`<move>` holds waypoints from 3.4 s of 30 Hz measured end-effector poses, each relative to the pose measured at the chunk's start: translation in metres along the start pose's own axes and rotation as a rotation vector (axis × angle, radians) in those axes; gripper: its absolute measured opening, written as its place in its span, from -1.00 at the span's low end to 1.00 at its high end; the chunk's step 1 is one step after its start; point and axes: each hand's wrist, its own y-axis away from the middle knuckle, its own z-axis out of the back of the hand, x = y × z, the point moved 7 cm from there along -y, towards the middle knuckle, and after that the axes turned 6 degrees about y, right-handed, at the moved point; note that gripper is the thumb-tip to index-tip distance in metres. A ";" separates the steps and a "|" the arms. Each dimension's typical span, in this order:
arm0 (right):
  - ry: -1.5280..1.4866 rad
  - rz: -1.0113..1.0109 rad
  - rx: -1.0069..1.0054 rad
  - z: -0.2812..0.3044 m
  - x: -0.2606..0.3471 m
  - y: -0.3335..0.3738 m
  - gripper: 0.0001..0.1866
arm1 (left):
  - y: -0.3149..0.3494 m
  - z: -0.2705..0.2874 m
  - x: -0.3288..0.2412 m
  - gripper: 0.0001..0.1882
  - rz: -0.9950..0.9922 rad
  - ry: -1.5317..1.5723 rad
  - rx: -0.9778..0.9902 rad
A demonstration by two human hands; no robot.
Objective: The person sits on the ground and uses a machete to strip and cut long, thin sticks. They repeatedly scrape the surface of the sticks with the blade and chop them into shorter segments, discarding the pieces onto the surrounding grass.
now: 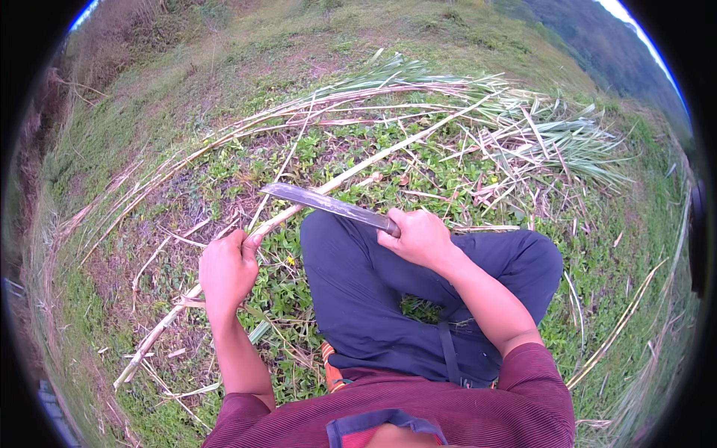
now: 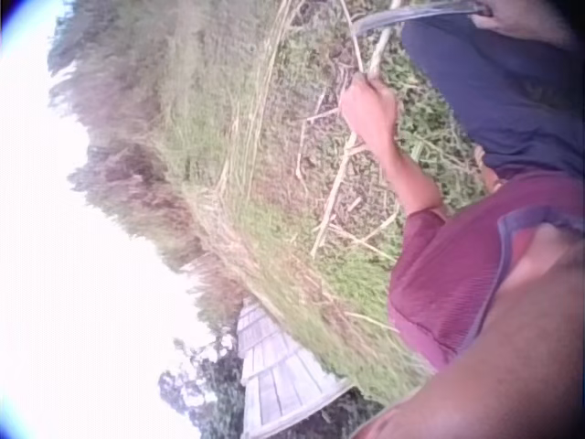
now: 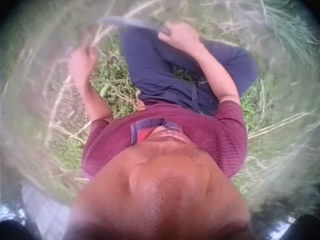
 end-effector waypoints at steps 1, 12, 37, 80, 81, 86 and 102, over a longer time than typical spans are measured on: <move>0.011 0.024 0.000 0.007 0.006 0.002 -0.67 | 0.002 0.003 -0.005 -0.68 -0.014 0.011 -0.023; -0.090 -0.310 -0.005 -0.022 -0.139 -0.036 -0.61 | -0.008 -0.002 -0.021 -0.67 -0.030 -0.020 0.030; -0.174 -0.142 0.038 -0.024 -0.114 -0.005 -0.68 | -0.026 -0.126 -0.127 -0.74 -0.095 0.071 -0.168; -1.452 -0.469 0.112 -0.079 -0.108 -0.008 -0.74 | 0.064 -0.118 -0.177 -0.61 -0.373 0.142 -0.027; -1.452 -0.474 0.114 -0.086 -0.110 -0.010 -0.74 | 0.069 -0.110 -0.180 -0.58 -0.358 0.051 -0.061; -1.447 -0.485 0.108 -0.079 -0.111 -0.013 -0.74 | 0.067 -0.110 -0.120 -0.21 -0.961 -0.177 -0.594; -1.491 -0.515 -0.014 -0.071 -0.124 -0.022 -0.71 | 0.071 -0.083 -0.058 -0.47 -0.125 -0.317 0.419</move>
